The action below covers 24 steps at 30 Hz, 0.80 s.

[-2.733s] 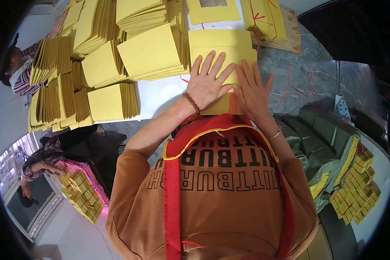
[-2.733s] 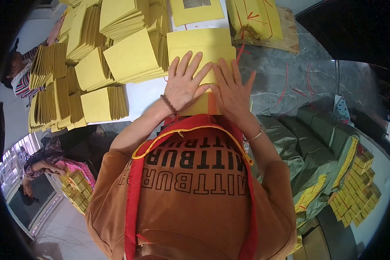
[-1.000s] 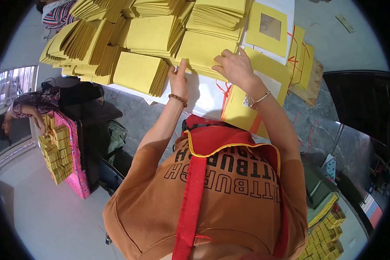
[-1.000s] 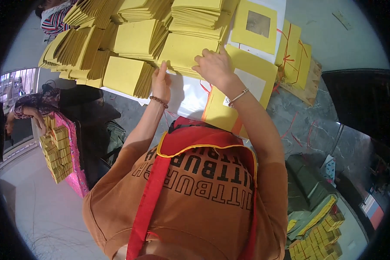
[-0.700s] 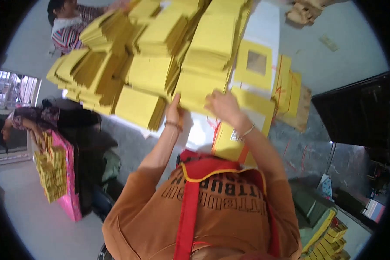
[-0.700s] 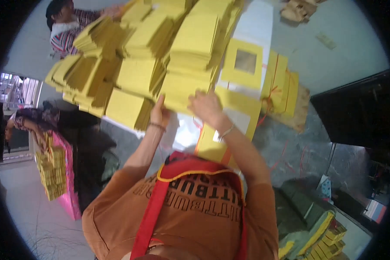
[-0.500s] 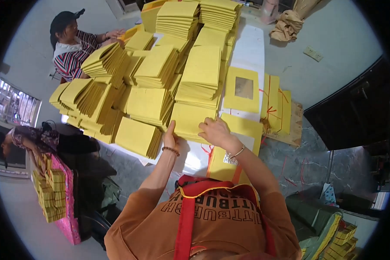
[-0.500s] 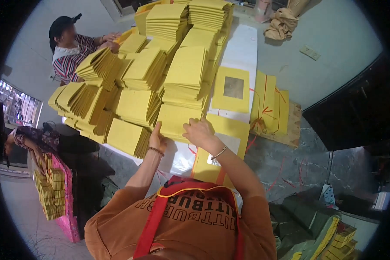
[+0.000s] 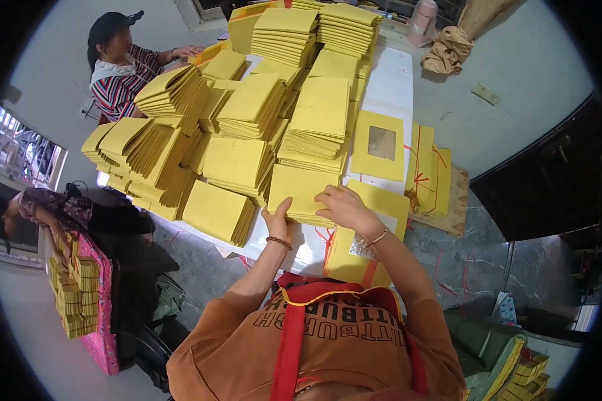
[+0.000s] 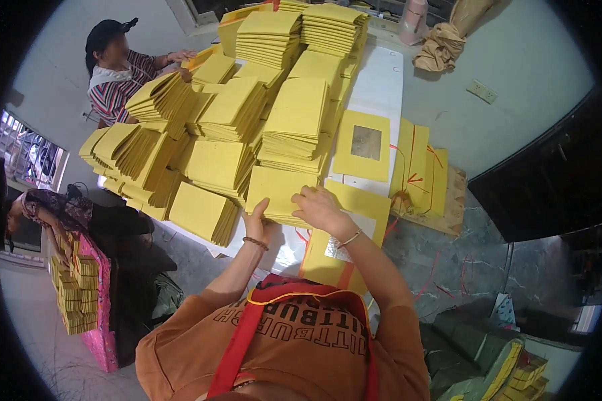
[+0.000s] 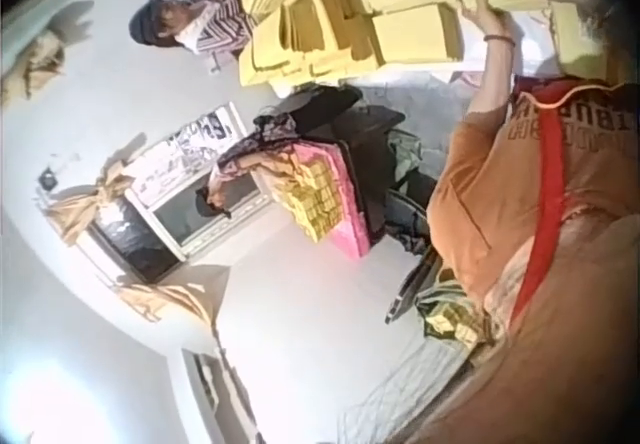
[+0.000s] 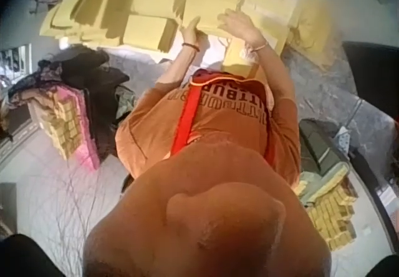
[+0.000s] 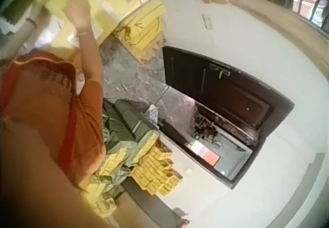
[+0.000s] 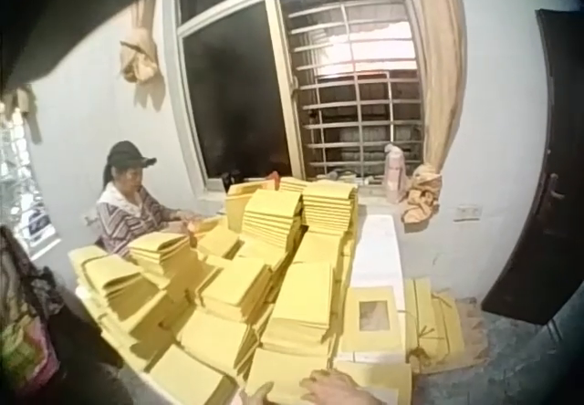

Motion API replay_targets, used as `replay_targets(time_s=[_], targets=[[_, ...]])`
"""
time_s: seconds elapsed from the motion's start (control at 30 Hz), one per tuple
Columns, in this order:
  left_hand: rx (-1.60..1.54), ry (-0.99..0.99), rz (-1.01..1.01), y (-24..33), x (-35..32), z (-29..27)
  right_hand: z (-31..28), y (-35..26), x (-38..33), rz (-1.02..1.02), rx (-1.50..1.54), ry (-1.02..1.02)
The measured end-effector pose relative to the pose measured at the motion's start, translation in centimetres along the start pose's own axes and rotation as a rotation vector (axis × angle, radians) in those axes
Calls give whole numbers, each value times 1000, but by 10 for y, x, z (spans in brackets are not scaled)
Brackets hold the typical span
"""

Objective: Organizing and stacking yellow paper products on a table in a workspace.

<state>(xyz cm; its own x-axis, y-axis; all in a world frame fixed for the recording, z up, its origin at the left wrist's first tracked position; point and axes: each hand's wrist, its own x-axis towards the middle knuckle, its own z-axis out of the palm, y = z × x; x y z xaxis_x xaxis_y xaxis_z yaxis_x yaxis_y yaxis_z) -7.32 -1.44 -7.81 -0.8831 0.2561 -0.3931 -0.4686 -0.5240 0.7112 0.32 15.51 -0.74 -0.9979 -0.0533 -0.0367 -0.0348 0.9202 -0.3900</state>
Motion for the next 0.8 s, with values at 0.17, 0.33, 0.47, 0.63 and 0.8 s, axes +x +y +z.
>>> replay_targets(time_s=[0.17, 0.33, 0.47, 0.63, 0.8], targets=[[80, 84, 226, 11, -26, 13, -6, -1, -12, -65, 212, 178], [256, 33, 443, 52, -54, 22, -18, -29, -28, 39, 339, 387], [141, -176, 558, 102, -83, 51, -17, -45, -27, 96, 1090, 696], [20, -335, 333, 123, -65, 74, -51, -58, -22, 38, 1810, 421], [29, -386, 275, 127, -36, 114, -79, -44, -6, 40, 1839, 539]])
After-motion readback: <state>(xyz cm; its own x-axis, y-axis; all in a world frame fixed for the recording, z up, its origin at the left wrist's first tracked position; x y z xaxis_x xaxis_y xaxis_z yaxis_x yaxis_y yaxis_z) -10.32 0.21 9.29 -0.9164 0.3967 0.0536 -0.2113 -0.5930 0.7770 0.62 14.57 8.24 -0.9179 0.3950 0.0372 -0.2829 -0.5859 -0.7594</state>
